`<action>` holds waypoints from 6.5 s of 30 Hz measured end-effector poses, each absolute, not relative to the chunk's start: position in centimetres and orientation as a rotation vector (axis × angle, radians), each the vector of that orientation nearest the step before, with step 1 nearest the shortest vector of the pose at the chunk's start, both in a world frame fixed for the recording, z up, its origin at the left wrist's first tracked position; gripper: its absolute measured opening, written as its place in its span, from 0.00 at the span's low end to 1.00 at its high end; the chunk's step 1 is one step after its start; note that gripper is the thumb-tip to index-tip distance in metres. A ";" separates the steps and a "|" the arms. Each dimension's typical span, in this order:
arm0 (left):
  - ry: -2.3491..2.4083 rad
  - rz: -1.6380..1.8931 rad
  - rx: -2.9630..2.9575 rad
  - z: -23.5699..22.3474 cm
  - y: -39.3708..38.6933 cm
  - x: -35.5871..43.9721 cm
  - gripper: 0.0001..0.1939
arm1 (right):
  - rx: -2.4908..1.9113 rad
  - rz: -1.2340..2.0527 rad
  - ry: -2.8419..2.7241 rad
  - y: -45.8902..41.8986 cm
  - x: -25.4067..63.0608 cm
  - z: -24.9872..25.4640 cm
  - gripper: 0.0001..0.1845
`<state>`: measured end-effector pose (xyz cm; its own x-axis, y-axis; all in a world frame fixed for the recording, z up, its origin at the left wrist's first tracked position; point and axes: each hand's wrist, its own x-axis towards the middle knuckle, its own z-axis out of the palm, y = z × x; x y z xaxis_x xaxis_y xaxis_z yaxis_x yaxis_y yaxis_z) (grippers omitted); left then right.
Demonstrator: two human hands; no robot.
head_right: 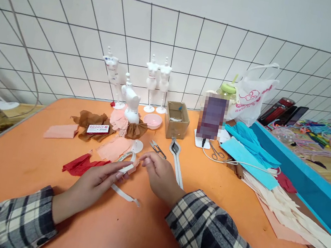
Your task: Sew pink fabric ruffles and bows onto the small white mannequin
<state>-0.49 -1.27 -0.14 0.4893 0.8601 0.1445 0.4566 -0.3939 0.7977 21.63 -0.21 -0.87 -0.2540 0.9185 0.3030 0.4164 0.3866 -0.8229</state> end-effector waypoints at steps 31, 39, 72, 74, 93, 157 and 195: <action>1.176 0.898 1.801 -0.7 -0.8 -0.8 0.23 | -1.395 1.017 -1.919 -1.0 21.1 -0.2 0.04; 1.100 0.882 1.815 -0.6 -1.1 -0.7 0.22 | -1.236 1.078 -2.006 -1.7 20.8 -0.5 0.21; 1.016 0.837 1.789 -0.5 -1.2 -0.5 0.22 | -1.183 1.429 -1.895 -1.8 20.9 -0.5 0.25; 0.986 0.829 1.746 -0.6 -1.2 -0.6 0.24 | -1.155 1.417 -1.907 -1.8 20.9 -0.3 0.26; 0.991 0.739 1.789 -0.9 -1.3 -0.8 0.30 | -1.150 1.357 -1.895 -1.5 20.7 -0.6 0.28; 1.407 0.537 2.463 0.0 2.1 0.1 0.04 | -1.498 0.867 -1.730 3.9 24.7 -2.4 0.08; 1.265 0.766 1.778 0.0 0.1 2.2 0.11 | -1.137 1.176 -1.492 -0.7 20.6 -0.7 0.06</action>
